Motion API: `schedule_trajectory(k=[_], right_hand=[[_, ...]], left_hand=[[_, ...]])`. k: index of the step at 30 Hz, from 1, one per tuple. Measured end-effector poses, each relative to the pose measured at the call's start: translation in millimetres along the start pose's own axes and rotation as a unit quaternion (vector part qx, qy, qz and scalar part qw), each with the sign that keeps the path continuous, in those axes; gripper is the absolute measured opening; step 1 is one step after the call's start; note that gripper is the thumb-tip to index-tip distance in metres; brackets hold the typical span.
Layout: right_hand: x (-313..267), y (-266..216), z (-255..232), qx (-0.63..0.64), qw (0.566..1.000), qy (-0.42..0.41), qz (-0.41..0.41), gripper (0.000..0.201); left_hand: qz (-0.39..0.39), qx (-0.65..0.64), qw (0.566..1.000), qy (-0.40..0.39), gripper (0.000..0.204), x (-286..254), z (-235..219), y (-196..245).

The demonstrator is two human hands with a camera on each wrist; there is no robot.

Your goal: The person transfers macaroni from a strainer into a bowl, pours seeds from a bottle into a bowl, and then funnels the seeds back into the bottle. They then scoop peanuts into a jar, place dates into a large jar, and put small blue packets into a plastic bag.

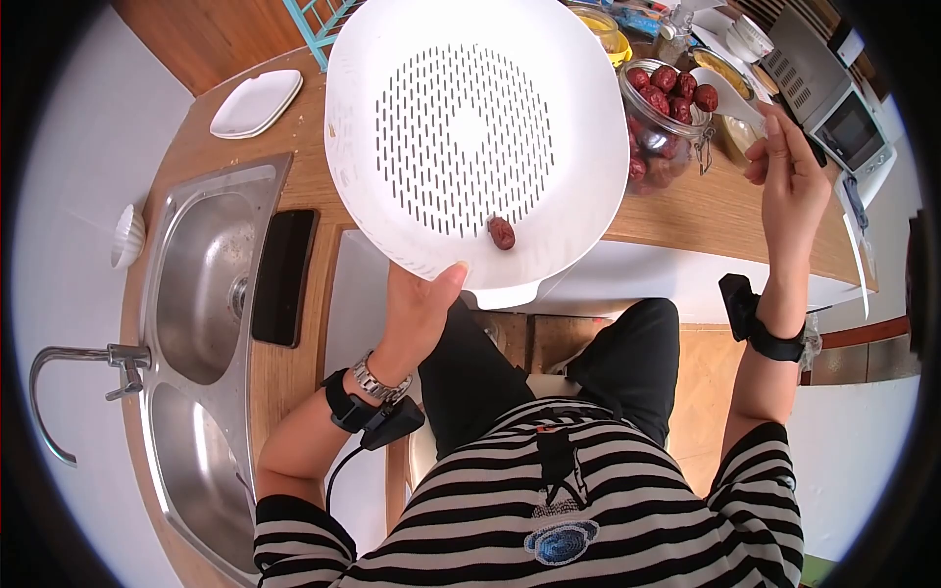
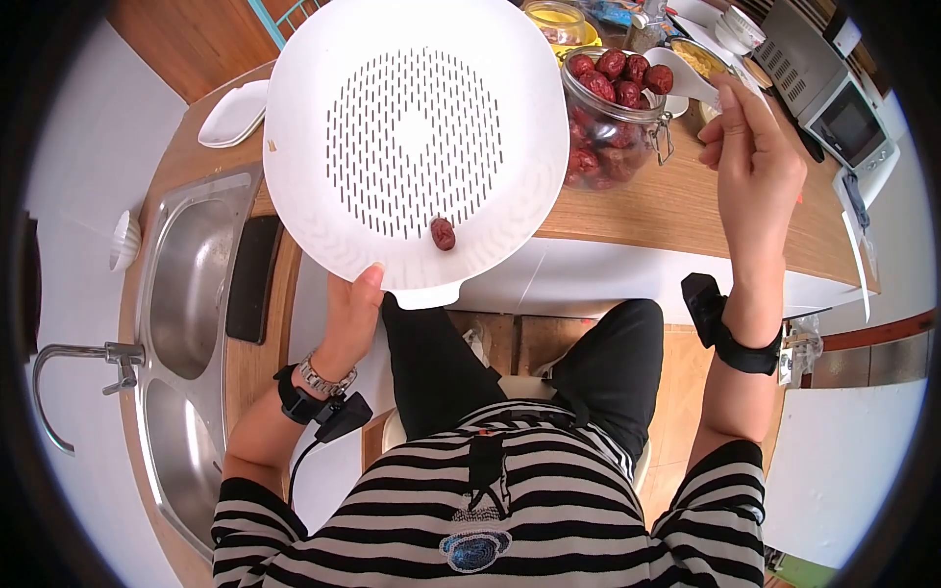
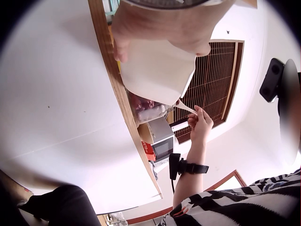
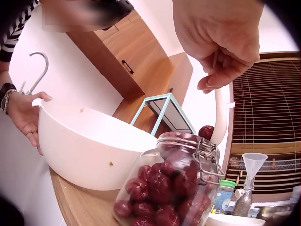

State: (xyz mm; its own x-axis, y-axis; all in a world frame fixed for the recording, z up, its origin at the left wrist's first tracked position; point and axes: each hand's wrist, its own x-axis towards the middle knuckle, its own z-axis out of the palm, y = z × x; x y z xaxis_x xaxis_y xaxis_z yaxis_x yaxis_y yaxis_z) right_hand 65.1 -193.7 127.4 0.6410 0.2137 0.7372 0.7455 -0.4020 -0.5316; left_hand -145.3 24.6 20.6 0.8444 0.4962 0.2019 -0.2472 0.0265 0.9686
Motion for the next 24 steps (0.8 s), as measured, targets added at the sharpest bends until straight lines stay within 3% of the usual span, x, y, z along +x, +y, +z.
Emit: schedule_trajectory(k=[8,11,21,24], right_hand=[[-9.9,3.2,10.0,-0.164,0.97,0.003,-0.18,0.024],[-10.7,1.4,14.2,-0.228,0.952,0.011,-0.205,0.025],[-13.3,4.6,13.6,-0.215,0.953,0.028,-0.211,0.028],[-15.8,3.1,12.4,-0.207,0.96,0.054,-0.181,0.031]], left_hand=[[0.0,-0.026,1.0,-0.001,0.05,-0.1,0.4,-1.7],[-0.006,-0.03,1.0,0.001,0.05,-0.2,-0.4,-3.4],[0.004,-0.005,1.0,-0.002,0.05,-0.4,0.0,-0.6],[0.005,0.002,1.0,-0.005,0.049,-0.5,-0.6,-0.6]])
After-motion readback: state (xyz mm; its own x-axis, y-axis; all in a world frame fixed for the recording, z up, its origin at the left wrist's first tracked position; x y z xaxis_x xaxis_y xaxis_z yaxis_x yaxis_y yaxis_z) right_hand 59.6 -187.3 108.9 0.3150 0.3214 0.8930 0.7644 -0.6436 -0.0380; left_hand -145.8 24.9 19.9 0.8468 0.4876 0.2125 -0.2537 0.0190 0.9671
